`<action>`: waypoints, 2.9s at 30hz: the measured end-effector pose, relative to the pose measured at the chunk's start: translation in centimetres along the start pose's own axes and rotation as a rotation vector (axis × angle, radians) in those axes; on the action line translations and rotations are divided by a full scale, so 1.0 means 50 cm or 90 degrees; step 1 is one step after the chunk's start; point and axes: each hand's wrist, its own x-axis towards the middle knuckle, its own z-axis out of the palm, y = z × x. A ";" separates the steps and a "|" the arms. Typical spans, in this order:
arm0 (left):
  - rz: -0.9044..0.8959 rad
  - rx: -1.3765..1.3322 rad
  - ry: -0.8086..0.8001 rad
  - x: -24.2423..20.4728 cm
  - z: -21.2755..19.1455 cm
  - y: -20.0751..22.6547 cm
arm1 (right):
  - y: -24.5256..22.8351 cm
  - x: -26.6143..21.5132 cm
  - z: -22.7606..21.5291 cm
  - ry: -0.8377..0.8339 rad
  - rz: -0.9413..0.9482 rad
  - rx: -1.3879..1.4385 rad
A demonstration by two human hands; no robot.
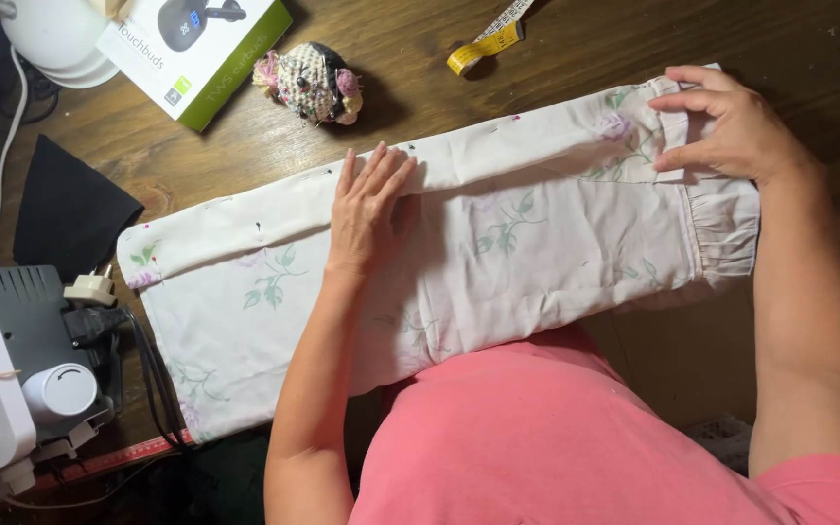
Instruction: Folding and pinning a piece of floral fabric on a wooden workspace in preparation for sewing.
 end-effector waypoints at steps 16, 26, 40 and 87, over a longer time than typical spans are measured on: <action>0.117 -0.049 0.071 0.175 0.141 0.128 | 0.037 -0.017 -0.001 0.098 -0.097 0.187; 0.051 -0.083 0.044 0.183 0.158 0.120 | 0.071 -0.014 0.018 0.120 -0.140 0.015; -0.119 -0.066 -0.036 0.193 0.178 0.083 | 0.058 0.060 -0.039 0.030 -0.184 -0.126; 0.150 0.011 0.064 0.329 0.390 0.270 | 0.055 -0.058 0.032 0.393 0.007 0.312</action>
